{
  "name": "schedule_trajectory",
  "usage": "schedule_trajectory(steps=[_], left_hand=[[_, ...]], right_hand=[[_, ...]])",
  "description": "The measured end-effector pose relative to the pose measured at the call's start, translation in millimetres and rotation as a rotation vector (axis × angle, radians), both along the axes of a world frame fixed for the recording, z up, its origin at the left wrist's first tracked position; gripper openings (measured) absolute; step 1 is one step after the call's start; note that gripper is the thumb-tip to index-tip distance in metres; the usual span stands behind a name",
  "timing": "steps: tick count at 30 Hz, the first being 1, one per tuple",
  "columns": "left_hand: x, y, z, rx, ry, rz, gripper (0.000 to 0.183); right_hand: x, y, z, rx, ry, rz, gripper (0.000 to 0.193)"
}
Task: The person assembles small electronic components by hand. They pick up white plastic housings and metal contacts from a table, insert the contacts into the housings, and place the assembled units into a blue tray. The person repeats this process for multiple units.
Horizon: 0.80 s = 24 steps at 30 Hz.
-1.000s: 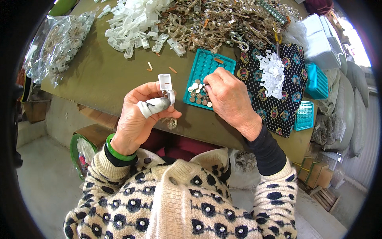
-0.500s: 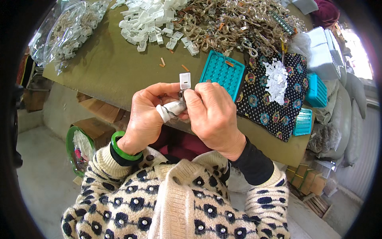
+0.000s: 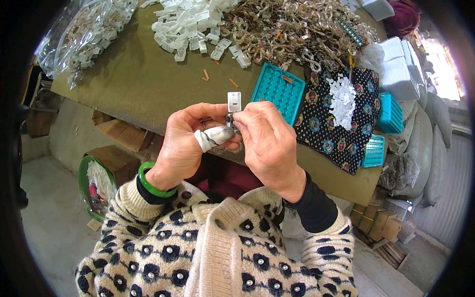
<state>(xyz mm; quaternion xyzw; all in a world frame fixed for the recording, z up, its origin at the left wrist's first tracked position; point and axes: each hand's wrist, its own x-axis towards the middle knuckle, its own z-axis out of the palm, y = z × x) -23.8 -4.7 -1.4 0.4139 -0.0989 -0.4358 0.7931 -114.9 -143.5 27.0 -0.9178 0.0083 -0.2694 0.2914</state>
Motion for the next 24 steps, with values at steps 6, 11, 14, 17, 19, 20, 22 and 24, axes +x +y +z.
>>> schedule_trajectory(steps=[6, 11, 14, 17, 19, 20, 22, 24], left_hand=[[1, 1, 0, 0.112, 0.034, -0.019, 0.021], [7, 1, -10, -0.017, 0.103, -0.047, 0.021], [6, -2, -13, -0.009, 0.107, -0.057, 0.022], [4, -5, -12, 0.01, 0.086, -0.064, 0.022], [4, -7, -12, -0.015, 0.09, -0.082, 0.023], [5, -8, -12, -0.033, 0.099, -0.095, 0.024], [6, -9, -13, -0.07, 0.115, -0.116, 0.026], [7, -11, -15, -0.112, 0.129, -0.134, 0.029]], right_hand=[[-9, -21, 8, 0.144, 0.111, 0.02, 0.012], [-14, -58, -6, -0.035, 0.028, -0.159, 0.019], [-20, -64, -20, -0.167, 0.082, -0.11, 0.024], [-21, -66, -29, -0.184, 0.092, -0.063, 0.028], [-21, -68, -31, -0.205, 0.104, -0.034, 0.032], [-21, -69, -31, -0.189, 0.115, -0.025, 0.033], [-21, -72, -30, -0.152, 0.142, -0.01, 0.034], [-20, -74, -28, -0.129, 0.186, 0.005, 0.034]])
